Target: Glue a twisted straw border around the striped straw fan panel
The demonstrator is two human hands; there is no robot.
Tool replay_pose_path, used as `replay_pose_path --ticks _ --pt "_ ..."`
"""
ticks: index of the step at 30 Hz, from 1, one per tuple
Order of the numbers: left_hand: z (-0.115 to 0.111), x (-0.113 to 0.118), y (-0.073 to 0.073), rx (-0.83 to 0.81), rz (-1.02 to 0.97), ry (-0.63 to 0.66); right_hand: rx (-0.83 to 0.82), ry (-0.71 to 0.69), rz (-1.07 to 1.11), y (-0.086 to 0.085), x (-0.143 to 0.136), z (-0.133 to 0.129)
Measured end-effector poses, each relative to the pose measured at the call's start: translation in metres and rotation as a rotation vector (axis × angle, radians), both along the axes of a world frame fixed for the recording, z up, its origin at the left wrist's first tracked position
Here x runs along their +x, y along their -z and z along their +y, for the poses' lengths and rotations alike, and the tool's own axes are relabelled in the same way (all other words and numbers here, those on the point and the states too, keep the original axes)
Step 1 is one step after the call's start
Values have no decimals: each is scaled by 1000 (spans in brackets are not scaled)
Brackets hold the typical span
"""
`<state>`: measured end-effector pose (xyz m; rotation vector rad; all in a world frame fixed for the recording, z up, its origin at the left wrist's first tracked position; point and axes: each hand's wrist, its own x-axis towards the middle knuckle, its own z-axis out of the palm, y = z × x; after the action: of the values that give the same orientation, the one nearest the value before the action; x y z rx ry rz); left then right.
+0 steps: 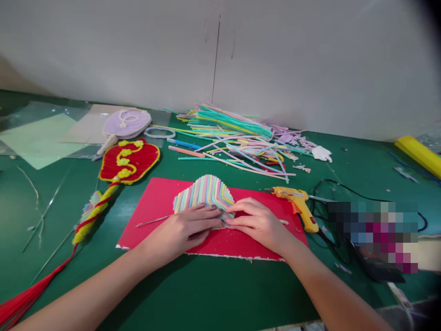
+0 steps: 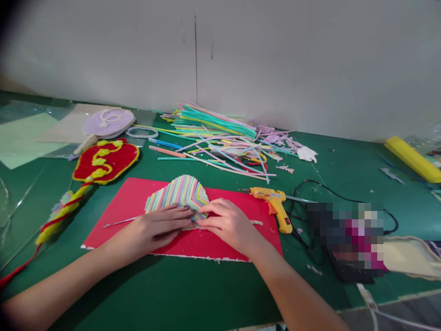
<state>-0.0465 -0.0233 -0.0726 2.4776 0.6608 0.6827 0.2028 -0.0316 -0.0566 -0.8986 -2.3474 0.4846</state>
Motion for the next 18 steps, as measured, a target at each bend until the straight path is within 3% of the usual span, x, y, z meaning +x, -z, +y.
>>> replay_pose_path --ticks 9,18 --pt "-1 0 -2 -26 17 11 179 -20 -24 5 1 -6" --pt "-1 0 -2 -38 21 3 15 16 110 6 -2 -3"
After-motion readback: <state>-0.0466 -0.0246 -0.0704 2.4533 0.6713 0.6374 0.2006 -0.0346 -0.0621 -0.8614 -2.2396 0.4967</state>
